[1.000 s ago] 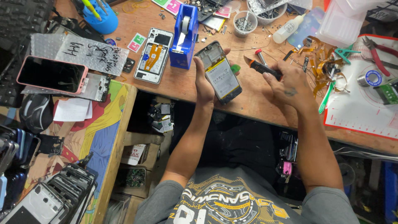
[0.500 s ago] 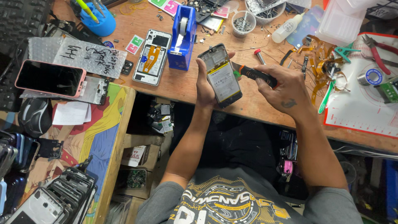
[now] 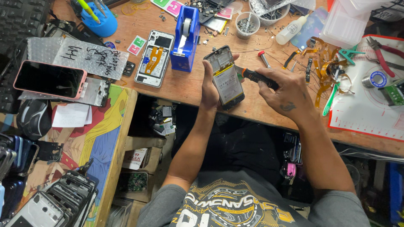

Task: The person uses a screwdriver to remove screws from a smartphone chassis, then uses a plastic pry tool to lift and remove the battery. The phone remains open on the workbench with the battery exposed.

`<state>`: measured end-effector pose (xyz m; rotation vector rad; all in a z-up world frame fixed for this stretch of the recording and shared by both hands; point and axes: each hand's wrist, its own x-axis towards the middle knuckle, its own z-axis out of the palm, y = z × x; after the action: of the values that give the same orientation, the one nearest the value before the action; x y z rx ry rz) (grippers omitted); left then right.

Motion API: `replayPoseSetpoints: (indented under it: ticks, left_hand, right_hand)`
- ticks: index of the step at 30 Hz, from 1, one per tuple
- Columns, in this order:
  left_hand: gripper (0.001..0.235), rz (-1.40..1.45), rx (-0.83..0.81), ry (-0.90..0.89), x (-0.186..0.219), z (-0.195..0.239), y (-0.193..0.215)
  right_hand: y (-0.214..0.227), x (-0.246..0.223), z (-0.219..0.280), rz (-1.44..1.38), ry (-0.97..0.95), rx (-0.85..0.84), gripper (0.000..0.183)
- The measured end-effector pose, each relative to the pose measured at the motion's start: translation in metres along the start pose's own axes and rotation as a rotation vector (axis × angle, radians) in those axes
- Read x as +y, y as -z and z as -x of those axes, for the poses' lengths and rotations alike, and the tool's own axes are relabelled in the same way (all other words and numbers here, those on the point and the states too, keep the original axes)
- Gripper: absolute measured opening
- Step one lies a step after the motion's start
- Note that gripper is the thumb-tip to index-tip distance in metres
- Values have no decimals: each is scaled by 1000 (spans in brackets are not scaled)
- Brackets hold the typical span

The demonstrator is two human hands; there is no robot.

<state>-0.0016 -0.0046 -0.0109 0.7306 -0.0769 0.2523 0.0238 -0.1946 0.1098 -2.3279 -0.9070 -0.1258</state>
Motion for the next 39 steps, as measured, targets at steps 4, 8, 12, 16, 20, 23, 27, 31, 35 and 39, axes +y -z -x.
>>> replayPoseSetpoints:
  ticks: [4, 8, 12, 16, 20, 23, 27, 31, 35, 39]
  left_hand:
    - [82, -129, 1, -44, -1, 1, 0]
    - [82, -178, 23, -64, -1, 5, -1]
    - [86, -313, 36, -77, 2, 5, -4]
    - [87, -325, 19, -58, 5, 3, -3]
    - [87, -264, -14, -50, 5, 3, -2]
    - [83, -199, -42, -48, 4, 5, -2]
    - [85, -9, -30, 10, 4, 0, -3]
    - [91, 182, -12, 147, 5, 4, -4]
    - [102, 309, -172, 209, 10, 9, 0]
    - [99, 280, -73, 252, 4, 6, -4]
  right_hand:
    - [1, -12, 0, 11, 76, -16, 37]
    - [0, -23, 0, 142, 48, -74, 37]
    - [4, -23, -5, 238, 84, -127, 37]
    - [12, -1, -19, 233, 30, -254, 36]
    - [16, 21, -24, 224, 25, -326, 41]
    - [8, 25, -24, 232, 139, -248, 43]
    - [-3, 26, -15, 157, 215, -95, 36]
    - [-12, 36, -16, -93, 17, -33, 24]
    - [-21, 41, -27, -542, -179, -224, 19]
    - [-16, 20, -23, -183, -168, -121, 24]
